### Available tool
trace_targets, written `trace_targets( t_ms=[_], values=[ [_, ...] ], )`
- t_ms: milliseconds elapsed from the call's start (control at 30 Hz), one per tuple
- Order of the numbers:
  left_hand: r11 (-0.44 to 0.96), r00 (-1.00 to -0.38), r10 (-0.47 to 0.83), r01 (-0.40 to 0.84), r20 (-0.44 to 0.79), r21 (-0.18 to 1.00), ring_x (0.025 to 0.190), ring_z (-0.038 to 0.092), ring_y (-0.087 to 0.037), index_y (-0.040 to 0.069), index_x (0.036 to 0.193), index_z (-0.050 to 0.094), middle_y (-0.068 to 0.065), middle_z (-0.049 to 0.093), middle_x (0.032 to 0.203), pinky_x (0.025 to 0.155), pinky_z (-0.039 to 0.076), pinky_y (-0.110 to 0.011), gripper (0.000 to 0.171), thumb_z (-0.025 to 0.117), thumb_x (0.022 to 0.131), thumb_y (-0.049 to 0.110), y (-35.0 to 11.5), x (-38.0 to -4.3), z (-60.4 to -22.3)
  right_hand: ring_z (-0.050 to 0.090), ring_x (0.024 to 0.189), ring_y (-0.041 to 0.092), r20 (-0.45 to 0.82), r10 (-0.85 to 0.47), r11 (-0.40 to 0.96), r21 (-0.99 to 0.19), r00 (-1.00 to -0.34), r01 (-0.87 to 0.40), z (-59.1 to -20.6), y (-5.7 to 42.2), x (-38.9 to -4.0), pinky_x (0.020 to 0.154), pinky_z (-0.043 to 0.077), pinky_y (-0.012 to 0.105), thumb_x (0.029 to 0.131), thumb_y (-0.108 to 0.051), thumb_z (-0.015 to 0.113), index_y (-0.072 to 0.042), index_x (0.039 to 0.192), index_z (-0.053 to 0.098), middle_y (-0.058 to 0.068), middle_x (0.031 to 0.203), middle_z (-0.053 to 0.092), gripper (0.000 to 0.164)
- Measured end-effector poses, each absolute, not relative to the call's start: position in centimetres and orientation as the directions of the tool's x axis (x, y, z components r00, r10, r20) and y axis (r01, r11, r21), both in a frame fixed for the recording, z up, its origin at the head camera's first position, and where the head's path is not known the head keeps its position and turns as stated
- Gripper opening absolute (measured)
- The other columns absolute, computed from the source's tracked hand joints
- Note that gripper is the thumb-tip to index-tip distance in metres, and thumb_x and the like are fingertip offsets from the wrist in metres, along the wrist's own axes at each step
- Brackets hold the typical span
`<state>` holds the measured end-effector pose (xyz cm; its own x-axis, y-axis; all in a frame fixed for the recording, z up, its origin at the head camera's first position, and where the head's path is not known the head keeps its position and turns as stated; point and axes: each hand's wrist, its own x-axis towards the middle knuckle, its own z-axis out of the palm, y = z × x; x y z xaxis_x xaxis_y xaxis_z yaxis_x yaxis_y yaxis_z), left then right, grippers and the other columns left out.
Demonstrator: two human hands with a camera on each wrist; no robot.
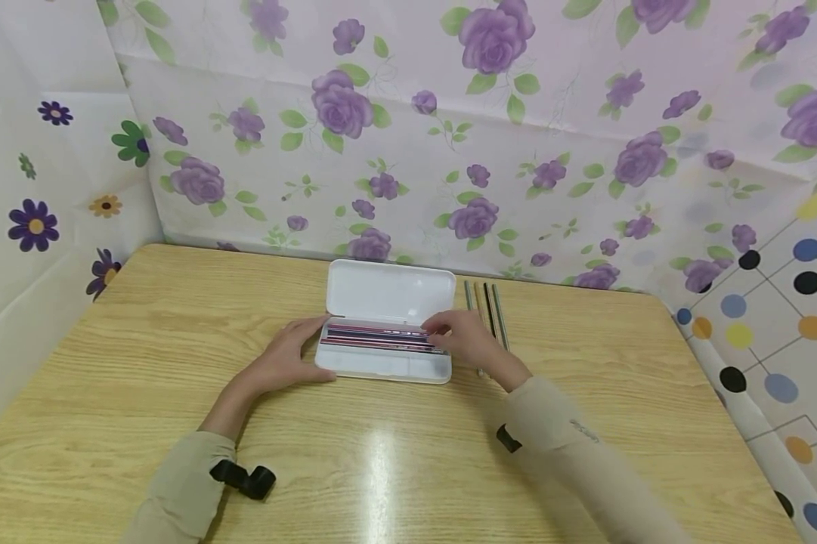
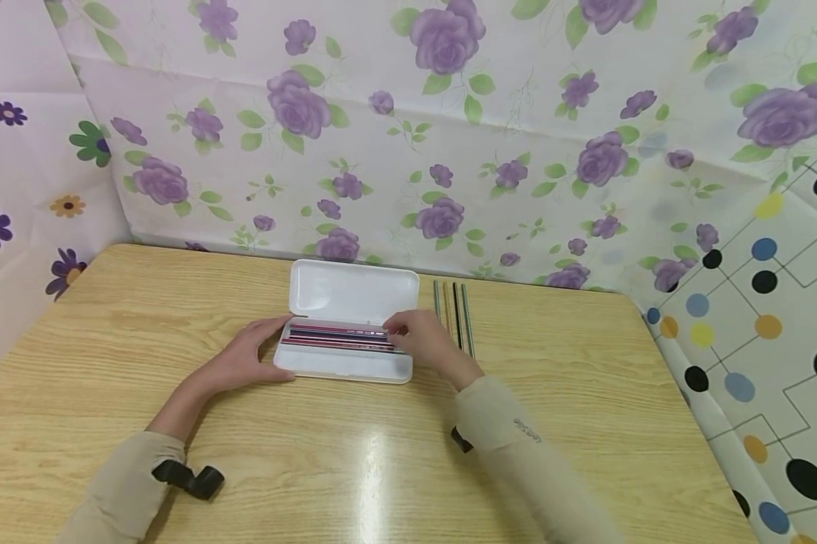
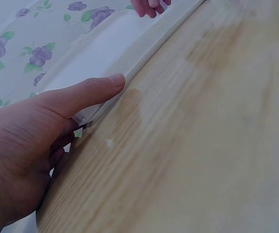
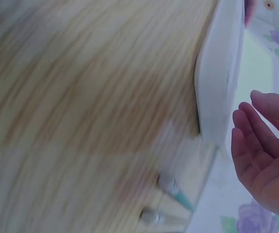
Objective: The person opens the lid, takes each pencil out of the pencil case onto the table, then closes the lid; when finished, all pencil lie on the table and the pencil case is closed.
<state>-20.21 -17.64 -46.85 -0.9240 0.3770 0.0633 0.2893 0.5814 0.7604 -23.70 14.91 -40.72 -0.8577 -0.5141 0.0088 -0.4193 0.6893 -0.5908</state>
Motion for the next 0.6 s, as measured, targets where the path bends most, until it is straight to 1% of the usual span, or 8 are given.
trace_targets(
  t_ms=[233, 433, 500, 600],
  values=[
    [0.589, -0.925, 0.375, 0.286, 0.057, 0.756, 0.136, 0.025, -0.041, 0.009, 0.151, 0.033, -0.019, 0.034, 0.149, 0.105, 0.023, -0.063, 0.101, 0.084, 0.072, 0.043, -17.7, -20.1, -46.8, 0.064, 0.088, 0.017, -0.02, -0.57, 0.669, -0.592, -0.821, -0.45, -41.3, 12.6, -23.9, 0.079, 0.052, 0.03, 0.09, -0.004, 0.067, 0.001, 0.106, 0.072, 0.009, 0.099, 0.071, 0.018],
    [0.591, -0.926, 0.374, 0.282, 0.053, 0.755, 0.136, 0.025, -0.041, 0.009, 0.151, 0.033, -0.018, 0.035, 0.149, 0.105, 0.023, -0.063, 0.1, 0.084, 0.072, 0.043, -17.7, -20.1, -46.8, 0.064, 0.086, 0.016, -0.058, -0.582, 0.683, -0.576, -0.811, -0.448, -41.6, 11.4, -24.2, 0.077, 0.052, 0.027, 0.088, 0.0, 0.069, 0.0, 0.105, 0.073, 0.008, 0.097, 0.07, 0.017],
    [0.591, -0.926, 0.374, 0.284, 0.056, 0.755, 0.136, 0.025, -0.041, 0.01, 0.151, 0.033, -0.018, 0.035, 0.149, 0.105, 0.023, -0.062, 0.1, 0.084, 0.072, 0.043, -17.7, -20.1, -46.8, 0.065, 0.087, 0.016, -0.066, -0.584, 0.697, -0.552, -0.809, -0.458, -41.8, 11.2, -24.4, 0.077, 0.052, 0.026, 0.087, 0.0, 0.069, -0.002, 0.104, 0.074, 0.007, 0.096, 0.07, 0.017],
    [0.588, -0.926, 0.373, 0.283, 0.056, 0.758, 0.136, 0.025, -0.041, 0.01, 0.151, 0.033, -0.018, 0.035, 0.149, 0.106, 0.023, -0.062, 0.1, 0.084, 0.072, 0.043, -17.6, -20.1, -46.8, 0.065, 0.088, 0.017, -0.06, -0.605, 0.714, -0.484, -0.794, -0.506, -41.8, 11.0, -24.5, 0.079, 0.052, 0.028, 0.087, -0.001, 0.071, -0.004, 0.103, 0.075, 0.005, 0.095, 0.07, 0.017]
  ],
)
